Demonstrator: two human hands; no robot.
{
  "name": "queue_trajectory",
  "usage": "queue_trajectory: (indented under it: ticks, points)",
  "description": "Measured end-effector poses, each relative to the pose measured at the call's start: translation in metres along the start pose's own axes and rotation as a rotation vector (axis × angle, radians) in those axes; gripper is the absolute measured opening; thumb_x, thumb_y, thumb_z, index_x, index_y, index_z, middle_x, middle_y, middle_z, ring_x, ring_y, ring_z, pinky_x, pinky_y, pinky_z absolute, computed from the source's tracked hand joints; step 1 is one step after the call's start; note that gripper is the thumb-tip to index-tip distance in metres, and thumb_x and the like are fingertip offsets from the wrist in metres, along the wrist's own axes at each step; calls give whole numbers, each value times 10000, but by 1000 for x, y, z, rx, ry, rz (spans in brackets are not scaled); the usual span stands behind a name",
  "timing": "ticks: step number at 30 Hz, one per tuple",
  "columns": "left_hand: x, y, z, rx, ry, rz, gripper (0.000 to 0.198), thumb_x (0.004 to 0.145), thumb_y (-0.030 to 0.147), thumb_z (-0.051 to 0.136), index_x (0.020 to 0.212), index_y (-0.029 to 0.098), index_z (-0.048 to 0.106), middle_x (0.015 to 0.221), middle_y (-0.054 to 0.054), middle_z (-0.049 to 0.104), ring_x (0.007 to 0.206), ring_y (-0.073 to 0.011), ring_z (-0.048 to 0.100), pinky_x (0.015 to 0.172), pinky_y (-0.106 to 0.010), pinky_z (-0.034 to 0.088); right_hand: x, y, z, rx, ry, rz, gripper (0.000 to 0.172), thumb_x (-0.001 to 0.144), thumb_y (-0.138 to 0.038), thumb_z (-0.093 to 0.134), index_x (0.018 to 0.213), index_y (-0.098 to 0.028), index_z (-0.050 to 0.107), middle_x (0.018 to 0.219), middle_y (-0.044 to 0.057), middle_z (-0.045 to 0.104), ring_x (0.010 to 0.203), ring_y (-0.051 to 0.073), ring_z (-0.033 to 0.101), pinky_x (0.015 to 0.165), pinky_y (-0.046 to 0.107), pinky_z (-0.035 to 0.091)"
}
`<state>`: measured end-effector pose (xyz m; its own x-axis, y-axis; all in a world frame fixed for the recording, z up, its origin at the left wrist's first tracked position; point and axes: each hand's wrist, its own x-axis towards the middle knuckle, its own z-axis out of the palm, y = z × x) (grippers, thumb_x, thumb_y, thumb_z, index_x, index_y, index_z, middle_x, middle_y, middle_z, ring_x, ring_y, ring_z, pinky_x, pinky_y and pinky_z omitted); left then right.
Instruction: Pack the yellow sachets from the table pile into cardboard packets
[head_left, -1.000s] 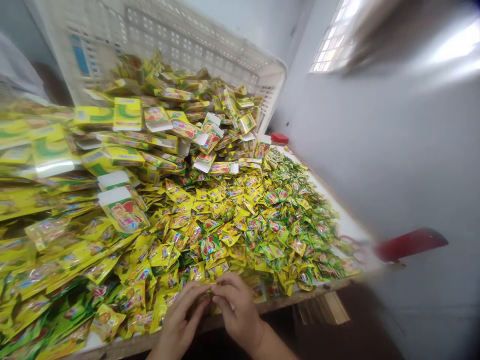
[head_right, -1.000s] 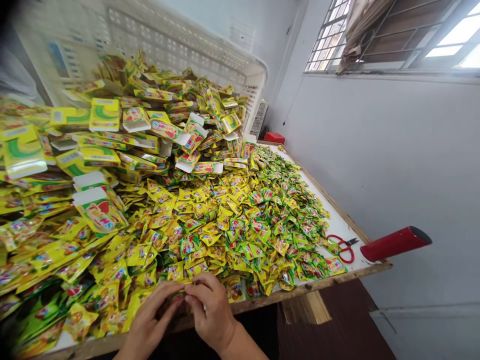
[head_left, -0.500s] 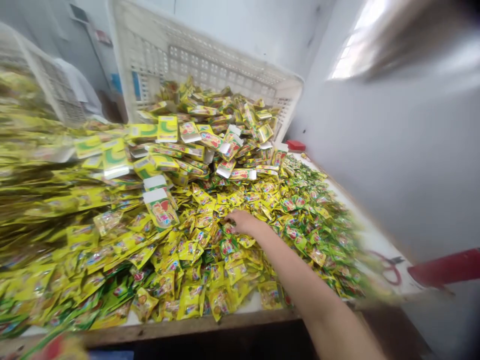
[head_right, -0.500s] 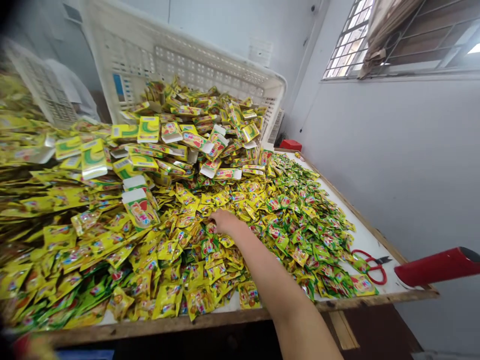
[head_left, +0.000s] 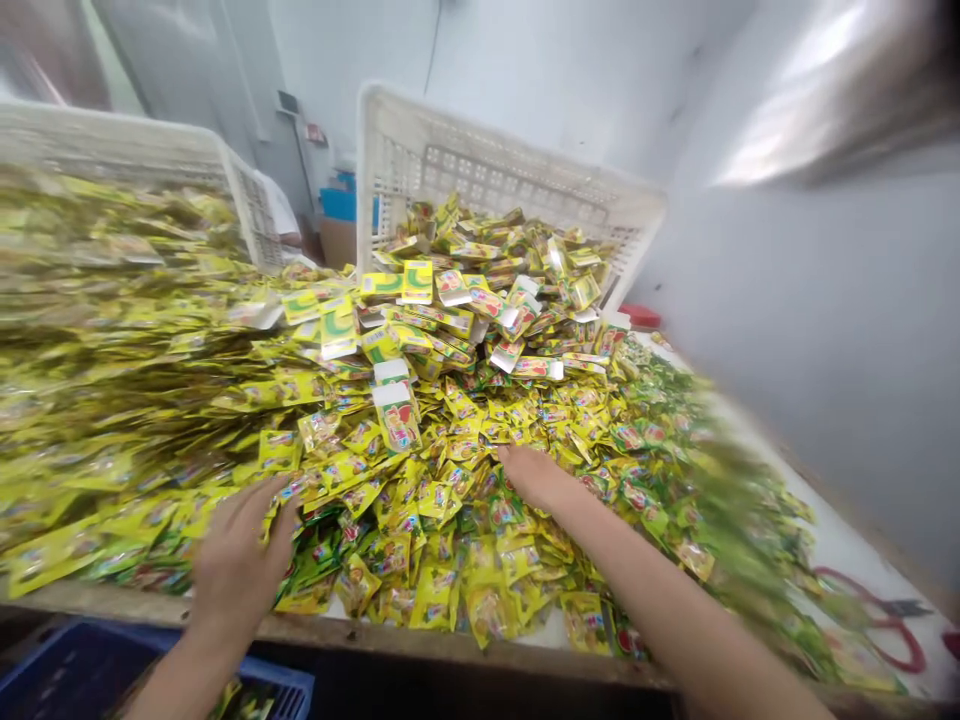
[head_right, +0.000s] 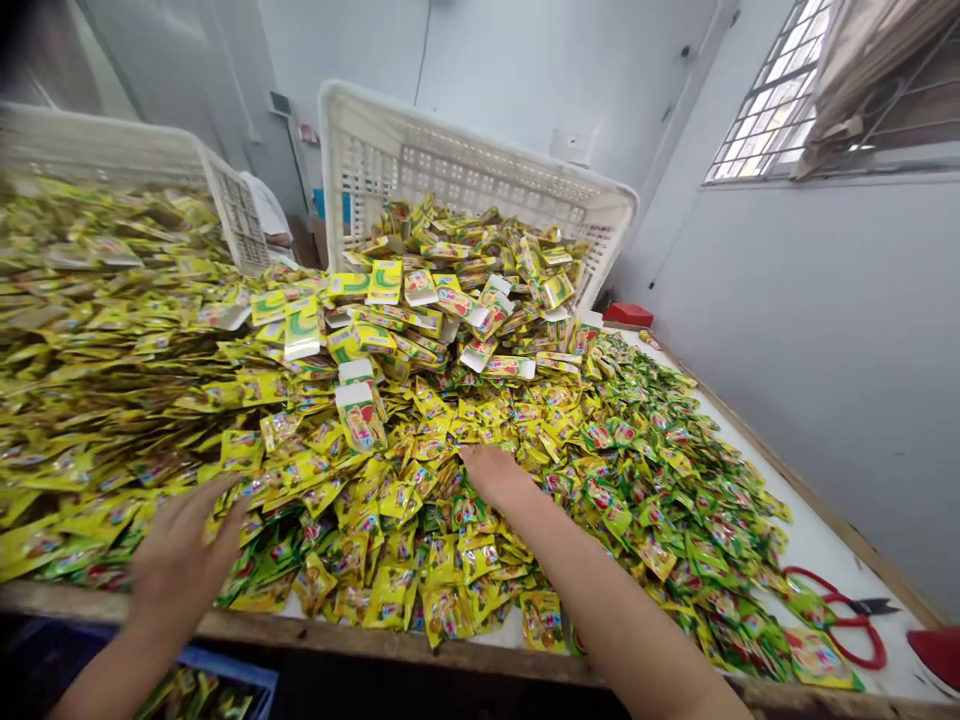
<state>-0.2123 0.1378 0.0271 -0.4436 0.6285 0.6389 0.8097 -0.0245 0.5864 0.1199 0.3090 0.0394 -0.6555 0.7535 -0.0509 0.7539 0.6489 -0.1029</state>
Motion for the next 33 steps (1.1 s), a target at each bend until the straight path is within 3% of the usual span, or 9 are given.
queue_trajectory:
  ticks: [4, 7, 11, 13, 16, 19, 22, 28, 33]
  points:
    - [66, 36, 90, -34, -91, -201, 480, 727, 464, 676, 1083, 145, 625, 900, -94, 693, 789, -252, 641, 736, -374, 510, -18, -7, 13, 53, 96, 69, 231, 812, -31, 524, 999, -136, 611, 1058, 172, 632, 1025, 268, 568, 850, 370, 454]
    - [85, 63, 121, -61, -44, -247, 493, 707, 463, 691, 1044, 107, 637, 817, -88, 681, 703, -229, 610, 669, -345, 486, -32, 3, 15, 168, 205, 113, 152, 776, -113, 637, 921, -156, 630, 983, 137, 656, 978, 261, 582, 847, 355, 452]
    - [47, 95, 116, -133, 44, -223, 451, 790, 484, 615, 1094, 152, 625, 942, -74, 663, 793, -209, 592, 716, -304, 462, -57, 22, 4, 380, 438, 222, 162, 874, -245, 564, 1008, -166, 608, 929, 82, 662, 838, 208, 607, 762, 313, 471]
    - [7, 115, 114, -269, -143, -188, 403, 796, 490, 619, 1076, 201, 640, 867, -23, 672, 724, -187, 595, 665, -272, 455, -72, 22, 0, 481, 544, 283, 247, 953, -317, 427, 1063, -153, 575, 901, 68, 656, 751, 181, 602, 666, 280, 474]
    - [-54, 145, 123, -503, -601, -190, 335, 785, 460, 651, 1021, 223, 656, 802, 3, 696, 729, -198, 631, 665, -266, 469, -91, 7, 0, 820, 701, 287, 289, 960, -384, 419, 1049, -161, 581, 871, 47, 654, 730, 170, 603, 632, 263, 473]
    - [-94, 160, 136, -766, -745, -360, 299, 801, 428, 643, 1009, 214, 630, 908, -26, 722, 853, -223, 667, 729, -286, 504, -102, -12, 11, 1008, 791, 232, 191, 886, -330, 578, 1008, -193, 632, 942, 53, 650, 873, 197, 601, 746, 289, 475]
    - [-112, 156, 142, -902, -721, -479, 259, 800, 406, 650, 958, 203, 621, 949, -51, 726, 900, -229, 670, 757, -297, 520, -107, -24, 24, 798, 730, 204, 131, 861, -245, 598, 967, -197, 658, 944, 66, 624, 933, 210, 564, 811, 308, 450]
    - [-129, 132, 139, -872, -736, -453, 310, 798, 397, 664, 1033, 196, 634, 981, -78, 717, 939, -245, 666, 806, -327, 529, -110, -32, 24, 559, 342, 117, 141, 791, -150, 648, 914, -215, 671, 898, 37, 628, 890, 197, 577, 787, 277, 440]
    - [-131, 122, 132, -937, -761, -538, 382, 733, 425, 726, 1021, 187, 649, 999, -76, 706, 997, -254, 649, 862, -344, 524, -107, -42, 25, 653, 342, 97, 255, 845, -174, 626, 1093, -232, 617, 955, 28, 648, 886, 174, 594, 782, 263, 450]
